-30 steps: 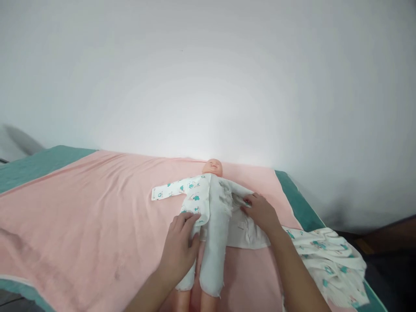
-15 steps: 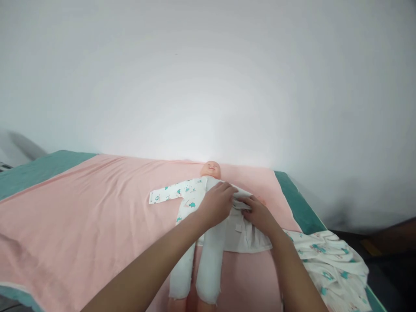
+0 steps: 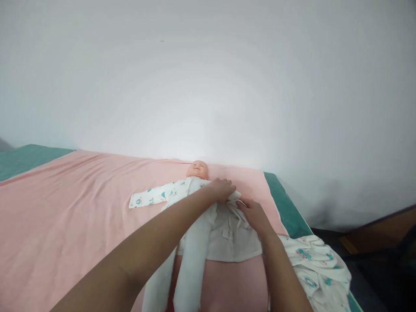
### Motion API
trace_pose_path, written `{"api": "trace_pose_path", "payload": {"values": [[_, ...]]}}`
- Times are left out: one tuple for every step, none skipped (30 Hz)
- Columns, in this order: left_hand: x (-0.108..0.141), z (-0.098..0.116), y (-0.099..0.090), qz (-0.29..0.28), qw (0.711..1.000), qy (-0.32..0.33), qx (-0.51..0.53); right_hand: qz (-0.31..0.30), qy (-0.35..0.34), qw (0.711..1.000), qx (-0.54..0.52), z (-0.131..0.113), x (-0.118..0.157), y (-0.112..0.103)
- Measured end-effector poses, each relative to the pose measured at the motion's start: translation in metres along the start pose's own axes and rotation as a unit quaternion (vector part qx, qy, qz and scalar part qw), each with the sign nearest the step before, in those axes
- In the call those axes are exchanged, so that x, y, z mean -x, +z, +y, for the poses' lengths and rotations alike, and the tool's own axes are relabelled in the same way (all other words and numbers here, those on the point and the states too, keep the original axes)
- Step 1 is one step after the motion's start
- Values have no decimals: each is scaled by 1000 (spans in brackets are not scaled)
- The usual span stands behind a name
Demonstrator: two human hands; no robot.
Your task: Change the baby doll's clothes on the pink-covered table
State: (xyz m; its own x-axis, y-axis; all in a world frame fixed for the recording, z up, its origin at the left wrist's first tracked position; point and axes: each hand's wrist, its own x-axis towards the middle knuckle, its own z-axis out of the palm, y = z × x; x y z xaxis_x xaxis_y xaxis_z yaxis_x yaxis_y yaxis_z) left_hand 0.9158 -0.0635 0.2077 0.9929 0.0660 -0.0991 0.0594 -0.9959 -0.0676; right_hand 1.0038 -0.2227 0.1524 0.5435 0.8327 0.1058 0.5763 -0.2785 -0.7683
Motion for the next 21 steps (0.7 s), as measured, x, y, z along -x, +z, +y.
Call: {"api": "trace_pose_path", "payload": {"values": [[2,-5,-4,3,1000,-1,-2,2,25,999,-44,2,1,-4],[5,-9,-8,10,1000,-3,-4,8,56,994,-97,4,2,-8],[7,-12,-12,18,1000,-6,-4,22,88,984,-155,6,2,-11],[10,-14,-15,24,1000,-9,-1,40,113,970,-213,8,3,-14],[12,-15,-18,27,1000,-13,4,61,133,951,-271,10,2,-16],[15,-15,-20,25,999,-18,11,82,149,932,-321,12,1,-17],[17,-15,-21,20,999,-23,18,100,160,914,-360,13,-1,-18],[19,-14,-21,14,999,-25,20,110,170,899,-387,14,-3,-18],[21,-13,-21,9,1000,-24,18,111,181,889,-406,14,-6,-20],[23,-12,-20,8,1000,-19,10,106,194,880,-420,13,-8,-22],[24,-11,-20,10,1000,-12,-1,100,208,872,-431,11,-9,-24],[26,-10,-19,12,1000,-5,-15,90,221,864,-443,9,-10,-28],[27,-10,-20,12,1000,-1,-28,80,232,856,-455,6,-10,-33],[29,-10,-20,11,999,-1,-41,68,238,850,-465,2,-9,-38],[30,-11,-22,6,999,-4,-53,60,238,848,-471,-2,-7,-43],[32,-11,-23,-1,998,-8,-65,53,235,849,-471,-8,-5,-48],[33,-12,-25,-8,997,-11,-76,49,230,853,-466,-14,-3,-52],[34,-12,-26,-13,996,-13,-85,49,223,860,-456,-20,-2,-55],[34,-11,-27,-15,996,-15,-91,54,211,870,-442,-26,0,-56],[35,-10,-28,-14,995,-16,-93,70,191,885,-420,-33,1,-55],[34,-8,-29,-12,996,-21,-89,92,164,900,-394,-40,1,-52]]}}
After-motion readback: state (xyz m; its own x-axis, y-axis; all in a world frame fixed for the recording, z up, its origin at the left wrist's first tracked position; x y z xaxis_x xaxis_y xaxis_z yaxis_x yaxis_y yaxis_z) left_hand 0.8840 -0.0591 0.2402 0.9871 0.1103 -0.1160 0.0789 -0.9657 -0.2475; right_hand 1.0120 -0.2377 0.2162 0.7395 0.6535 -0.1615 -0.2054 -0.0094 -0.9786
